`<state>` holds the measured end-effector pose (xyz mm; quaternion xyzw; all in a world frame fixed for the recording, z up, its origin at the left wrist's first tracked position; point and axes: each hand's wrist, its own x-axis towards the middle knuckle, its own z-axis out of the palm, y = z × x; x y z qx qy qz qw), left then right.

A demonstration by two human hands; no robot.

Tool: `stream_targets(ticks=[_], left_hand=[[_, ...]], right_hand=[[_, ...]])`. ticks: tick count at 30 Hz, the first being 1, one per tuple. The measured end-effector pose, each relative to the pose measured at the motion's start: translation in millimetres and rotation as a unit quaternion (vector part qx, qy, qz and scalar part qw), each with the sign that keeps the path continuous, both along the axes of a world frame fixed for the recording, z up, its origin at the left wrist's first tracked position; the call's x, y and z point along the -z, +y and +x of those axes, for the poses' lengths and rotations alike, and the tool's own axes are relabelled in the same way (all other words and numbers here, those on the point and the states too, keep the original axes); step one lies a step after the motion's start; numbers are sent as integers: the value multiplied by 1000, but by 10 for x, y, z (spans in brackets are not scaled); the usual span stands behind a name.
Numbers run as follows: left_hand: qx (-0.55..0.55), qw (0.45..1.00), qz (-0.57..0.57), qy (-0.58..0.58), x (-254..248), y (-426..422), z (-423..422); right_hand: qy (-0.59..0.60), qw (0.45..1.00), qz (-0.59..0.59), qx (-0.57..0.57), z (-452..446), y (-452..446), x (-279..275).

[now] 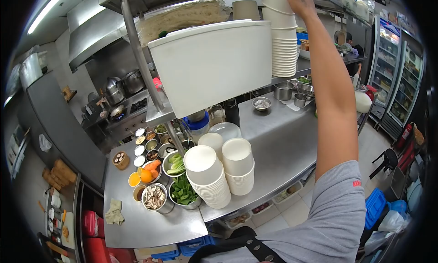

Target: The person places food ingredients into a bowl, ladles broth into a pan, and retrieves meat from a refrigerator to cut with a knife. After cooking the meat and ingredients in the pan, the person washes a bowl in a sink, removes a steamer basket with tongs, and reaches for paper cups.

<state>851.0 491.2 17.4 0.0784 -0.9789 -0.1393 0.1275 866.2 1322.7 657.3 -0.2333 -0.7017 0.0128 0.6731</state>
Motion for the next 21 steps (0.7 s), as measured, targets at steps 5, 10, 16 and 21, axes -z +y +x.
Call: stream_targets(ticks=[5,10,16,21], left_hand=[[-1,1000,-8,-29,175,-47,-46],[-14,984,15,-178,505,-226,-75],[-51,989,135,-36,502,-140,148],[-64,988,136,-42,436,-229,66]], right_hand=[[92,996,-11,10,18,31,186],[221,964,144,40,381,-100,637],[-5,948,278,153,1540,-415,1825],[187,821,46,-537,716,-2988,2799]])
